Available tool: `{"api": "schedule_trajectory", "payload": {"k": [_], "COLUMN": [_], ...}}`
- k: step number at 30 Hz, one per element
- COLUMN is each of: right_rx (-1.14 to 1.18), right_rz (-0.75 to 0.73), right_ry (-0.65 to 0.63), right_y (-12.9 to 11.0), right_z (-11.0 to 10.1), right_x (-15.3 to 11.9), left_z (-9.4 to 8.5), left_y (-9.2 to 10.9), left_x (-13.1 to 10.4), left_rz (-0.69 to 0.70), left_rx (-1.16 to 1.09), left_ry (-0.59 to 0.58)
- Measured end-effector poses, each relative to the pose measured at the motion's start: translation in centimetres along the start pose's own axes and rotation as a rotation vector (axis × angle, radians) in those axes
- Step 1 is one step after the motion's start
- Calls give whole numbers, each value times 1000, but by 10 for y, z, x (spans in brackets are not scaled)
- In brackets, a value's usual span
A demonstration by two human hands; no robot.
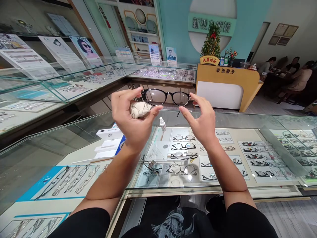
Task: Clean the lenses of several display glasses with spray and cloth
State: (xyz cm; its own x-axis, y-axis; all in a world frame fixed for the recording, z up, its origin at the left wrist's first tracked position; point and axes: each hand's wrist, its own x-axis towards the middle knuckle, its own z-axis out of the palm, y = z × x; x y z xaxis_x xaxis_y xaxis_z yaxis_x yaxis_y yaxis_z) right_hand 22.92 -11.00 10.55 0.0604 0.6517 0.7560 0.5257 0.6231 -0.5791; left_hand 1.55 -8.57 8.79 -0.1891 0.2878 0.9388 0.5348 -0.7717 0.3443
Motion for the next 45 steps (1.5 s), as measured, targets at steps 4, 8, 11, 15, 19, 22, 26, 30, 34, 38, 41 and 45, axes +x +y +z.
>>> {"api": "schedule_trajectory", "payload": {"k": [4, 8, 11, 15, 19, 22, 26, 30, 34, 38, 41, 45], "right_rx": [12, -53, -69, -70, -62, -26, -19, 14, 82, 126, 131, 131], "right_rz": [-43, -106, -134, -141, -107, -92, -119, -135, -84, -7, 6, -27], "right_ry": [47, 112, 133, 138, 127, 130, 162, 128, 26, -43, -51, -3], "right_y": [-2, -6, -8, -10, -11, -12, -12, -5, 6, 13, 13, 12], "right_z": [0, -1, -3, -4, -4, -4, -4, -3, 0, 2, 3, 4], "right_x": [0, -2, -3, -3, -3, -3, -3, -1, 3, 5, 5, 4], "left_z": [1, 4, 6, 7, 6, 6, 7, 6, 3, 3, 2, 2], "left_y": [-2, -6, -8, -9, -9, -9, -9, -10, -11, -9, -8, -12], "left_x": [2, 3, 2, 1, 1, 0, 1, 2, 3, 4, 4, 3], "left_rz": [22, 39, 29, 10, -1, -9, -44, -20, 33, 158, 211, 161], "left_rx": [65, 64, 57, 26, 24, 32, -26, -16, 9, -1, 6, -2], "left_ry": [14, 0, -27, -30, -34, -43, -40, -3, 30, 100, 117, 82]}}
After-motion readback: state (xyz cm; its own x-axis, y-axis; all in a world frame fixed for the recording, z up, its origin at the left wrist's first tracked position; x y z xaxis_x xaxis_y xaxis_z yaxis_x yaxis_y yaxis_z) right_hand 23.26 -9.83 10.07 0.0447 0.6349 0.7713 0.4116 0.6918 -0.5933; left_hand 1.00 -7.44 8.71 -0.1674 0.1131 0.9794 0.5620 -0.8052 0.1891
